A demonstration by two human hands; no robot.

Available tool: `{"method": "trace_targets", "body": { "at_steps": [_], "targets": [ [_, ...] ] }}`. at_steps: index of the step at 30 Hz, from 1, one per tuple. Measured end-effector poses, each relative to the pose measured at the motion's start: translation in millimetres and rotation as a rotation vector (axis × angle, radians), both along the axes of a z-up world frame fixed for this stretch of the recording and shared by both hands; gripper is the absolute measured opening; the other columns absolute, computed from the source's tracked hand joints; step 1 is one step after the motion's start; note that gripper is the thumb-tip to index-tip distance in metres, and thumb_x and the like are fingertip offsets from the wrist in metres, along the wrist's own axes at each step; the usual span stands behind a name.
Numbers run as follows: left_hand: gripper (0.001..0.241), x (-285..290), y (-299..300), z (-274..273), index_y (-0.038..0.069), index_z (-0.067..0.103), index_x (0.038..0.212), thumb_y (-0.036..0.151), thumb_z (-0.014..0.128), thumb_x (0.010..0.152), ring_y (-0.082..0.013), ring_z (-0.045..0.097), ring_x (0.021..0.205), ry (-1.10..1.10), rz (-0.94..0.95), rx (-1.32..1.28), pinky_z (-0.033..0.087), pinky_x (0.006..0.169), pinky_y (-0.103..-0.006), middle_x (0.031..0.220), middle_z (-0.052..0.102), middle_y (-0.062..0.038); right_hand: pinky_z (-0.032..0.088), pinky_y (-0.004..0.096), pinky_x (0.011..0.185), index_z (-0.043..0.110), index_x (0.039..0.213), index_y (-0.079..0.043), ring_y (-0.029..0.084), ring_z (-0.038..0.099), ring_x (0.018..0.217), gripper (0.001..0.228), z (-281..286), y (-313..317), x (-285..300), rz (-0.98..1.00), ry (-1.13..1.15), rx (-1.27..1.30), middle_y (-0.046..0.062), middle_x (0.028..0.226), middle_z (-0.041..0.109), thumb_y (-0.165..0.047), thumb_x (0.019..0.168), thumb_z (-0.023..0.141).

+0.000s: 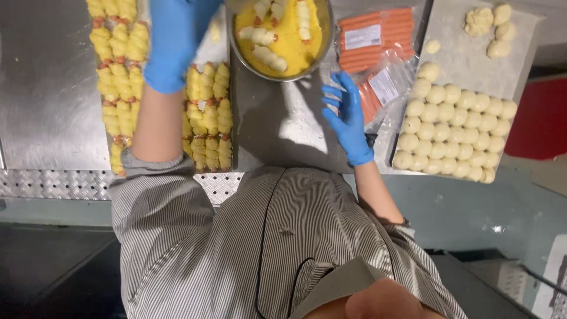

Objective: Wrapping processed sausages in strips of dough and coating them in breadcrumbs to prepare sausage rolls.

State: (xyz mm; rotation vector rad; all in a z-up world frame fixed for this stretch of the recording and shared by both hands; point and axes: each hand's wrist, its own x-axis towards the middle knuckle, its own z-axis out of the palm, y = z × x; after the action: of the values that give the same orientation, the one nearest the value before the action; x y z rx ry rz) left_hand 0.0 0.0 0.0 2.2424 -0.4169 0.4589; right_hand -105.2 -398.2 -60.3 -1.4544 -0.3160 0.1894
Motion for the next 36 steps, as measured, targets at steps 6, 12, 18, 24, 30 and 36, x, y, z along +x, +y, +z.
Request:
{"method": "trace_targets", "body": {
  "at_steps": [6, 12, 18, 24, 30, 36],
  "targets": [
    [0.029, -73, -152, 28, 0.002, 0.065, 0.129, 0.007, 0.07, 0.101, -0.0151, 0.068, 0.116, 0.465, -0.383, -0.735, 0.057, 0.102, -0.0297, 0.125, 0.071, -0.008, 0.055, 0.034, 0.097, 0.037, 0.161, -0.013, 0.025, 0.058, 0.13, 0.086, 48, 45, -19, -0.121, 0.016, 0.41, 0.013, 0.165, 0.033, 0.017, 0.09, 0.075],
    [0.03, -106, -163, 28, 0.0, 0.072, 0.124, 0.009, 0.075, 0.095, -0.0171, 0.072, 0.108, 0.686, -0.336, -0.711, 0.062, 0.097, -0.0318, 0.118, 0.073, -0.009, 0.057, 0.03, 0.103, 0.064, 0.137, -0.005, 0.02, 0.063, 0.126, 0.053, 65, -4, -31, -0.198, -0.406, -0.08, 0.009, 0.139, 0.06, 0.007, 0.091, 0.087],
    [0.044, -122, -181, 54, -0.001, 0.064, 0.128, 0.002, 0.083, 0.089, -0.0173, 0.061, 0.123, 0.367, -0.637, -0.593, 0.05, 0.107, -0.0294, 0.13, 0.064, -0.01, 0.052, 0.027, 0.081, 0.072, 0.127, 0.0, 0.015, 0.062, 0.091, 0.051, 75, -29, -54, -0.315, -0.14, -0.158, 0.009, 0.106, 0.069, 0.0, 0.08, 0.092],
    [0.032, -130, -200, 25, 0.003, 0.076, 0.117, 0.004, 0.089, 0.087, -0.0115, 0.067, 0.096, 0.446, -0.444, -0.59, 0.056, 0.085, -0.0274, 0.104, 0.07, -0.003, 0.058, 0.027, 0.097, 0.068, 0.119, -0.002, 0.012, 0.067, 0.11, 0.048, 139, -29, -67, -0.186, -0.203, 0.035, 0.006, 0.122, 0.066, -0.005, 0.076, 0.09],
    [0.02, -128, -200, 37, 0.004, 0.078, 0.107, -0.001, 0.084, 0.089, -0.0137, 0.071, 0.099, 0.442, -0.543, -0.607, 0.058, 0.089, -0.0272, 0.107, 0.074, -0.005, 0.061, 0.028, 0.082, 0.08, 0.109, -0.001, 0.017, 0.075, 0.093, 0.025, 65, -68, -80, -0.354, -0.362, -0.181, 0.012, 0.106, 0.077, 0.009, 0.087, 0.086],
    [0.021, -135, -203, 28, 0.002, 0.078, 0.109, -0.001, 0.083, 0.088, -0.0126, 0.07, 0.096, 0.59, -0.546, -0.674, 0.061, 0.086, -0.028, 0.104, 0.073, -0.005, 0.056, 0.027, 0.092, 0.069, 0.131, 0.0, 0.013, 0.069, 0.1, 0.051, 76, -63, -78, -0.289, -0.194, -0.082, 0.006, 0.108, 0.072, 0.003, 0.082, 0.083]
  ]
}}
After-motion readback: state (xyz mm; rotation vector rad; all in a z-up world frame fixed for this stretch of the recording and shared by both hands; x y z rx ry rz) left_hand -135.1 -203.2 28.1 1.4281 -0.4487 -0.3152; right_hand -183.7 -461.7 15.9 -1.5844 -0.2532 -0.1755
